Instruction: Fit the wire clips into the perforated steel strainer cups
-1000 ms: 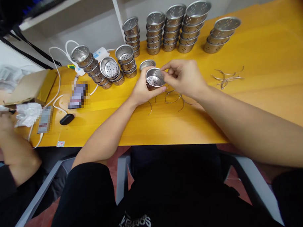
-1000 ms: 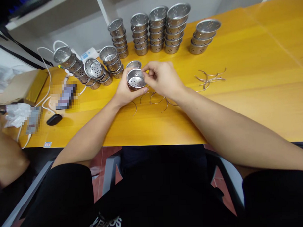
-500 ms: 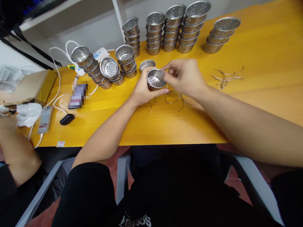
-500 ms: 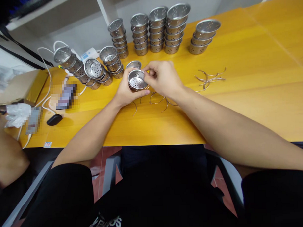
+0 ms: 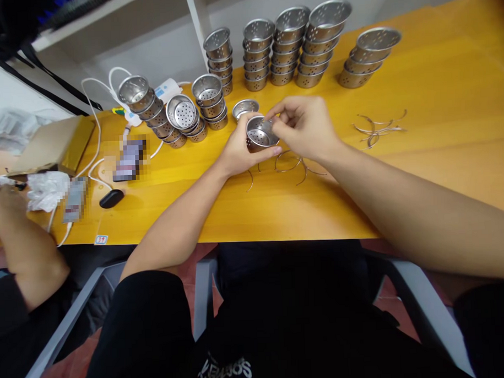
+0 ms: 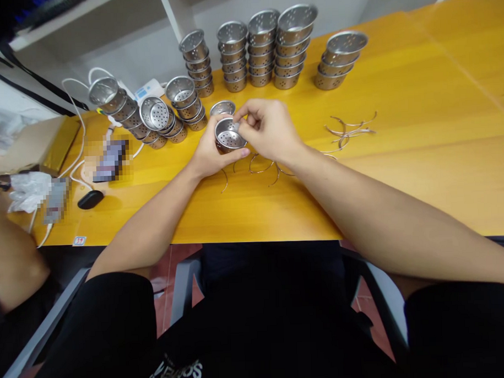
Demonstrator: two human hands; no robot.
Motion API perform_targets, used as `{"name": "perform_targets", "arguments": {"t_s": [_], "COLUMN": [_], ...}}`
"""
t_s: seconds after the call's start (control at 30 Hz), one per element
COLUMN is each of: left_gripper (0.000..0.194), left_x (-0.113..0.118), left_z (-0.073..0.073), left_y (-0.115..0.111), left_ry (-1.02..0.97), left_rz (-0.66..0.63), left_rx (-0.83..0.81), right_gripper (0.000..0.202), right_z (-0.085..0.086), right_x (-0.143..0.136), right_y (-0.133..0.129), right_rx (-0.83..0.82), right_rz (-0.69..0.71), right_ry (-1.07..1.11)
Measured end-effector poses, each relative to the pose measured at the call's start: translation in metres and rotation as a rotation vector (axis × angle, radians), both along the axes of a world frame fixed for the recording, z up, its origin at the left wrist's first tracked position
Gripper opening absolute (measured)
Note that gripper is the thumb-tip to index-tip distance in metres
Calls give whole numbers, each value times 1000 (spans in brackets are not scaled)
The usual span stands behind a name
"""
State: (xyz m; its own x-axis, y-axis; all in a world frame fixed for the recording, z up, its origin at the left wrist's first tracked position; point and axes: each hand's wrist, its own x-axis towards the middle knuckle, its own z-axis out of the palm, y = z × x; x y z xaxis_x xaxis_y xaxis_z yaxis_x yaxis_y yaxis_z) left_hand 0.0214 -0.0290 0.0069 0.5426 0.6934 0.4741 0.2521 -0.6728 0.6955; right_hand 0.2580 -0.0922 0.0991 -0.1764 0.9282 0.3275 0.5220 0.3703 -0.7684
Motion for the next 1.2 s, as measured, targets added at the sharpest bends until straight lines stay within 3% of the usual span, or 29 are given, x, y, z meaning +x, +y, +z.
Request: {"name": "perform_targets", "arguments": {"t_s": [0.17,0.27,0.4,0.53,0.97,1.1,1.2], "left_gripper": [100,101,111,103,89,92,98], "left_x": [-8,-12,-9,-7,-9,-9,-9], "left_z": [2,0,-6,-8,4,4,4], "left_y": [6,9,10,11,2,-1,-1], "left_ry": [-24,-28,-68,-44,3,23,36], "left_rz": [-37,-69,-99,-90,-55,-34,8], "left_rx": [-106,-122,-16,33,35,-1,-29], "right_gripper": [70,87,80,66,67,70,81], "right_z": [9,11,4,-5,-3,-6,-13], "right_x": [11,15,14,15,16,17,18], "right_y": [-2,-1,6,14,11,10,11], "right_rx": [-132,-227,-227,-205,-295,-238,-105], "right_rz": [257,404,491,578,549,491,363], "right_ry": [192,273,413,496,503,429,360]}}
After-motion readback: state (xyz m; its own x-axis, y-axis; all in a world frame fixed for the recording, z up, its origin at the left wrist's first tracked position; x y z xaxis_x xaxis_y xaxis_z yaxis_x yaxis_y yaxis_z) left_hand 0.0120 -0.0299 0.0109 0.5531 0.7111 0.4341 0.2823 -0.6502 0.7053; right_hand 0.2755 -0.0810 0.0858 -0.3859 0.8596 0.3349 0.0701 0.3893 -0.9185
